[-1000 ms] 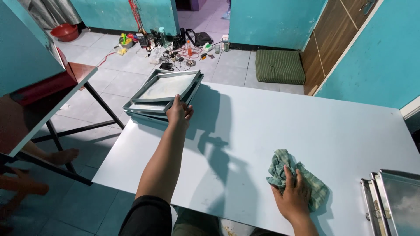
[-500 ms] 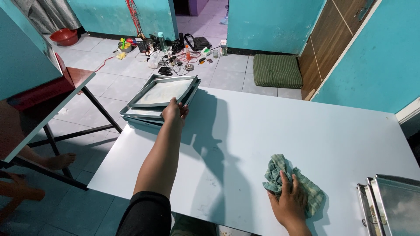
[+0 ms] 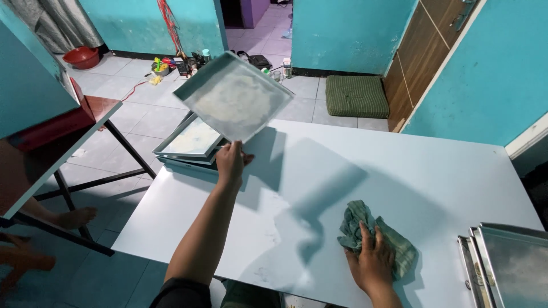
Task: The person wipes a metal tray with a cloth, then places it on a stack. They pick up another tray from a pile and continue wiping it with the cloth.
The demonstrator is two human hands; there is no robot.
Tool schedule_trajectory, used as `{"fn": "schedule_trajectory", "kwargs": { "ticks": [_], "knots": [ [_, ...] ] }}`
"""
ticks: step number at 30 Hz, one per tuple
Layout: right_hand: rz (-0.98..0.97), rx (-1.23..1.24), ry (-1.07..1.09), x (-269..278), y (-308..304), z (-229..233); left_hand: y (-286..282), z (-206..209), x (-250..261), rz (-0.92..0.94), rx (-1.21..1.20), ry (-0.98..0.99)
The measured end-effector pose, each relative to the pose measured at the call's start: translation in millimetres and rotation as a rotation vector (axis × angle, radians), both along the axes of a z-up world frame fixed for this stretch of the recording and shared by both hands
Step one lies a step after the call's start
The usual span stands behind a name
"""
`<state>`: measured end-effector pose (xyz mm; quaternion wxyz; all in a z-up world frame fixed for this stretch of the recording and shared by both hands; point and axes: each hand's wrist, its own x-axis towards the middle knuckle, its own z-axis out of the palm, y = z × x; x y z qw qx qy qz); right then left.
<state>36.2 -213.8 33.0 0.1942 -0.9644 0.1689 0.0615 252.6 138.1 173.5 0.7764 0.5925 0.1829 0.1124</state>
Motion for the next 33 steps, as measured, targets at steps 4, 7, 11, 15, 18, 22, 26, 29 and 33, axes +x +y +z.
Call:
{"fn": "schedule_trajectory", "kwargs": {
  "ticks": [4, 7, 11, 15, 18, 22, 26, 29, 33],
  "knots": [
    [0.017, 0.032, 0.014, -2.9, -2.9, 4.4, -5.0, -33.9, -33.7, -0.171, 0.027, -0.077],
    [0.084, -0.116, -0.074, -4.0, -12.0, 2.2, -7.9, -59.1, -60.6, -0.308, 0.039, -0.074],
    [0.057, -0.143, -0.162, -13.6, -49.4, -17.4, -0.9, -82.1, -91.2, -0.609, -0.077, 0.122],
    [0.006, -0.173, -0.300, -27.1, -83.6, -31.0, 26.7, -120.2, -94.5, -0.899, -0.113, 0.236],
    [-0.054, -0.114, -0.123, -41.4, -67.9, 27.8, 25.6, -66.8, -108.8, -0.990, 0.147, 0.317],
    [-0.056, -0.089, -0.209, -43.7, -67.8, 25.9, 30.3, -72.4, -88.4, -1.130, 0.492, 0.398],
    [-0.062, -0.068, -0.251, -44.4, -66.3, 23.0, 20.7, -54.3, -69.0, -1.075, 1.031, 0.288],
    [-0.064, -0.091, -0.272, -44.0, -70.0, 14.3, 18.4, -71.4, -41.7, -0.989, 1.310, 0.158],
    [-0.097, -0.052, -0.281, -37.7, -72.0, 16.4, 8.9, -89.4, -28.3, -0.884, 1.521, -0.006]
  ]
}}
